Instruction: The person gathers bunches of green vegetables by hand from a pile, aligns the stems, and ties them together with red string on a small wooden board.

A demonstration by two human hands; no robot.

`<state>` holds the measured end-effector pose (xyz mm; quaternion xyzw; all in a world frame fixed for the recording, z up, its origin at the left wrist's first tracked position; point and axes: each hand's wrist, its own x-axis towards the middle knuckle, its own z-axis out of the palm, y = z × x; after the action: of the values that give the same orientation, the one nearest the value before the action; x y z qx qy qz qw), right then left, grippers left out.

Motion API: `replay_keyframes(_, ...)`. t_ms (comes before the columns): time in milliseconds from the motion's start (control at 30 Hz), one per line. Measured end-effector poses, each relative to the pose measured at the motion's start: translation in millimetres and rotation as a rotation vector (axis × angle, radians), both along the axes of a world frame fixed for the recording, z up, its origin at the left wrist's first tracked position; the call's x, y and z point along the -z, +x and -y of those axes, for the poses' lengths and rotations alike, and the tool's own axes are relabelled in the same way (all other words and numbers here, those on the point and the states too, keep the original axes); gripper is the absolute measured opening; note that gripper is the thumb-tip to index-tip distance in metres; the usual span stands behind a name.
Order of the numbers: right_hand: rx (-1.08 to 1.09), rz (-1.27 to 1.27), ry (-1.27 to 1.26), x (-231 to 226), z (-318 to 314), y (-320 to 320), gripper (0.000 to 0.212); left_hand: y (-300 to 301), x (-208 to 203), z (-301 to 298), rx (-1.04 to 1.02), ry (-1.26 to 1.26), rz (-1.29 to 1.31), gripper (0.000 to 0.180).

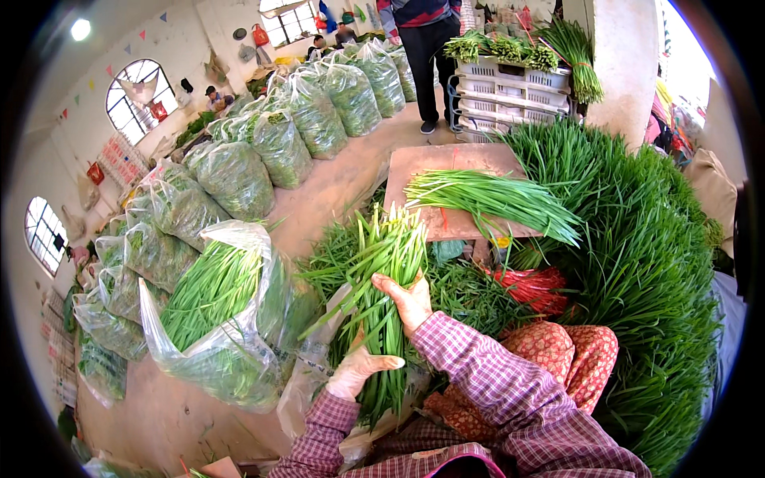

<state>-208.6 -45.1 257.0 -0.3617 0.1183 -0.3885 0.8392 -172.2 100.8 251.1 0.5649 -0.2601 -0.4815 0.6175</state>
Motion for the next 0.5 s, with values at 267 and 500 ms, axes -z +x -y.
replay_keyframes(267,-0.124,0.028,0.026,2.9,2.6,-1.2,0.054,14.6,20.6,8.1,-0.268,0.12,-0.093,0.081)
replay_keyframes(500,0.294,-0.429,-0.816,-41.2,65.3,-48.0,0.088,63.8,13.0,-18.2,-0.347,-0.042,0.177,0.091)
